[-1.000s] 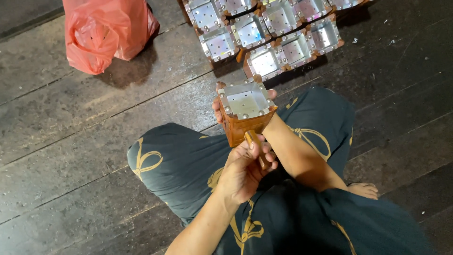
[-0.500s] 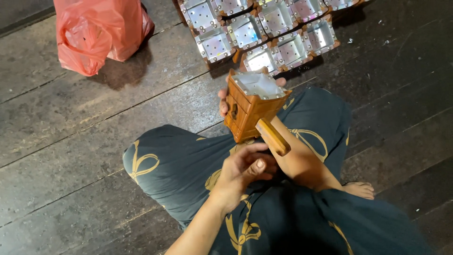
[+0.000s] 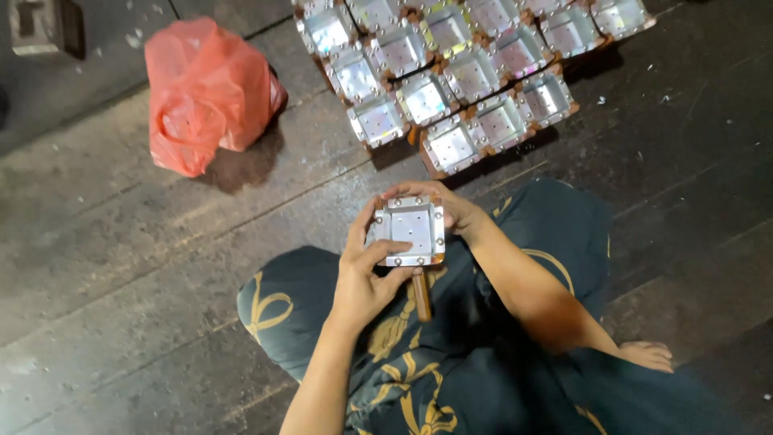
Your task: Assembling small wooden frames with metal inserts by hand and using a wooden block to tap them into place.
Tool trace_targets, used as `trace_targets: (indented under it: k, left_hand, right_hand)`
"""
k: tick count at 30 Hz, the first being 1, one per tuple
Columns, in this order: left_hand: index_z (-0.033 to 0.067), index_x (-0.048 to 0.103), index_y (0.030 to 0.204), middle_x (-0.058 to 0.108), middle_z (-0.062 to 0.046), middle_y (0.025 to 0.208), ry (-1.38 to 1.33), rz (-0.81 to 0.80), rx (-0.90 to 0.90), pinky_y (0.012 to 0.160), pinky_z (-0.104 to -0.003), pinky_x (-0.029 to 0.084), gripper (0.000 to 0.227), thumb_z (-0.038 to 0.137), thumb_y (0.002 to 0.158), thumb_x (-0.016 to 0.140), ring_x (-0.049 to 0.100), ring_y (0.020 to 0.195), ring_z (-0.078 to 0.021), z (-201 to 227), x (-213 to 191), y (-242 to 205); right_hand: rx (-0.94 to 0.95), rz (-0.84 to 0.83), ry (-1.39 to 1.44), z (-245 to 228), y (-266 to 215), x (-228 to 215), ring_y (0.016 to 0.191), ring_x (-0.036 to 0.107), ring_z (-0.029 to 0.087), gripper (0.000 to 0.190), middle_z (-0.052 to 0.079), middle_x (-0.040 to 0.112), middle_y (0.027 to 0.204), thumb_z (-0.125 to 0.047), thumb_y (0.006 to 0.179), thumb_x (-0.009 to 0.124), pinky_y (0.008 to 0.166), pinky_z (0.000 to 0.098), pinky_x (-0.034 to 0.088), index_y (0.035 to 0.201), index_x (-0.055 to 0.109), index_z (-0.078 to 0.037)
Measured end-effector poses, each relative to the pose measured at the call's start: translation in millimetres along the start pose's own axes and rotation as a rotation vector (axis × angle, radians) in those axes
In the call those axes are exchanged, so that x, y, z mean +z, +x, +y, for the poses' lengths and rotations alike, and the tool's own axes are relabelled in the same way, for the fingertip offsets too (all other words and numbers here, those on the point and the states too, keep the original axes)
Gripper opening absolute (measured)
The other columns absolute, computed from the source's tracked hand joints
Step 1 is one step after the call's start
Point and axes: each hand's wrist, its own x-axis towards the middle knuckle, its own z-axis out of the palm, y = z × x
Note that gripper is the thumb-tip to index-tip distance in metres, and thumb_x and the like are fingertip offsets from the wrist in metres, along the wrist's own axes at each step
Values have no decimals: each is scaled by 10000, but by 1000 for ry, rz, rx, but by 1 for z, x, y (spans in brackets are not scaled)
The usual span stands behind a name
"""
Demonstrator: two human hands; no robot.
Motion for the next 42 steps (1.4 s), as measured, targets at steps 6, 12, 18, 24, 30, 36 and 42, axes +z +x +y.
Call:
trace_targets:
  k: [6,12,18,24,30,36,42]
  left_hand:
    - [70,787,901,447,-310,1506,-17,151,24,1065,-531,474,266,96,685,940,510,1302,-517,-37,24,11]
    - [65,790,892,452,-305,1501,136,315,48,1043,-502,497,268,113,680,947,562,1258,-496,-78,34,20]
    - [103,790,883,447,-256,1513,231,380,89,1028,-494,524,257,140,682,946,584,1241,-492,-113,51,35]
    - [77,766,909,423,-285,1522,270,412,113,1021,-452,531,200,94,748,884,556,1269,-505,-138,84,40]
    - [93,683,1174,428,-276,1514,352,381,131,1040,-451,514,461,215,771,870,545,1309,-452,-110,63,36]
    - [50,562,1288,563,-177,1266,557,993,117,948,-436,502,412,133,917,722,597,1118,-365,-145,-76,51]
    - [48,562,1349,530,-121,1411,1098,714,35,1107,-511,348,698,184,710,806,473,1304,-336,-195,-183,92]
  right_hand:
    - [-57,303,-274,-42,-1,28,1188,651,299,1168,217,675,1295,-679,418,928,1013,408,542,1302,653,32]
    - [33,592,-673,-64,-17,60,1348,540,338,640,181,605,1438,-304,834,840,1139,442,447,1372,636,-23]
    - [-56,660,-1063,-76,-35,88,1184,671,319,382,143,687,1287,-159,954,726,966,412,577,1316,678,-46]
    - [-175,677,-1304,-68,-53,80,993,749,278,271,109,744,1096,-128,964,703,814,360,636,1226,718,-62]
    - [-223,629,-1513,-62,-45,85,933,754,282,210,85,751,1042,-111,947,697,750,379,642,1149,750,-94]
    - [-427,816,-1533,-58,-45,76,872,740,254,147,68,753,988,-39,930,737,737,339,617,1062,779,-86]
    - [-427,854,-1485,-51,-39,69,806,731,223,154,69,742,957,-25,908,760,690,312,618,1054,776,-72]
